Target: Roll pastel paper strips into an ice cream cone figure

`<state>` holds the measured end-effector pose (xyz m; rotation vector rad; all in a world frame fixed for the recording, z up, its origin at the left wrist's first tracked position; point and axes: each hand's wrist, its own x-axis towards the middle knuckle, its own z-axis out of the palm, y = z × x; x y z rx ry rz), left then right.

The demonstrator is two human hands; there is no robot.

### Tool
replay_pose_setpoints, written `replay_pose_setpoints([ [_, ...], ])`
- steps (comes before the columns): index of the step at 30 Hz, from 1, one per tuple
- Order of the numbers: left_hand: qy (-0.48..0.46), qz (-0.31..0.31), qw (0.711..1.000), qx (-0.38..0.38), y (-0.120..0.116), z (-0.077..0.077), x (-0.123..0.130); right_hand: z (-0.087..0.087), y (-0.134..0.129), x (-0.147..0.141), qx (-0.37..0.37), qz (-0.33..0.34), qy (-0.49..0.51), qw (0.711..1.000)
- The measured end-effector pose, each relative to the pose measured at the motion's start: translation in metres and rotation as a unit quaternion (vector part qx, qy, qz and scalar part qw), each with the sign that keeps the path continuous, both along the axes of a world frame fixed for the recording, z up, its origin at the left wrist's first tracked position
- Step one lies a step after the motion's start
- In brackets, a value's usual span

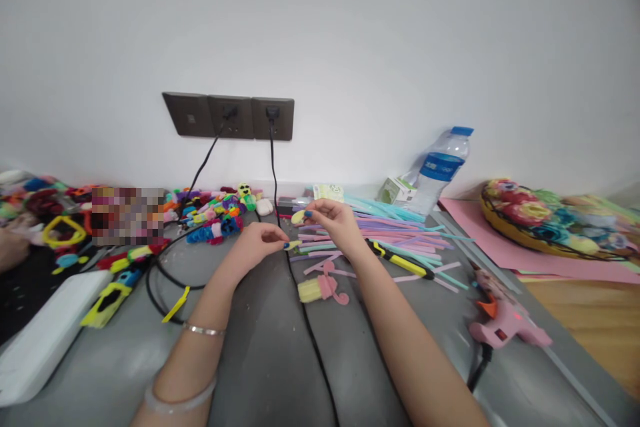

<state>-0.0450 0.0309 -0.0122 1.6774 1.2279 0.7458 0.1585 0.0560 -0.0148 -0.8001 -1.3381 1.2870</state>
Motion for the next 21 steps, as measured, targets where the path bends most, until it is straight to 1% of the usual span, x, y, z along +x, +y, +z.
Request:
replay_pose_setpoints([
  [3,0.041,-0.039,0.998,-0.031,-0.002,0.003,-0.004,-0.002,0.001,0.0,-0.007,0.01,-0.012,1.0],
  [6,0.034,-0.049,0.997,-0.044,-0.003,0.007,-0.007,-0.005,0.001,0.0,-0.014,0.021,-0.021,0.999],
  [8,0.002,-0.029,0.999,-0.031,-0.003,0.008,-0.009,-0.006,0.001,0.0,-0.012,0.026,-0.033,0.999],
  [12,-0.083,0.045,0.995,-0.01,-0.002,0.009,-0.006,-0.005,0.0,-0.001,0.013,0.027,-0.068,0.997],
  [17,-0.129,0.038,0.991,-0.02,-0.005,0.012,0.008,-0.001,-0.003,-0.001,0.041,0.04,-0.097,0.994],
  [21,-0.164,0.046,0.985,-0.03,-0.006,0.01,0.014,-0.002,-0.003,-0.001,0.057,0.038,-0.083,0.994],
])
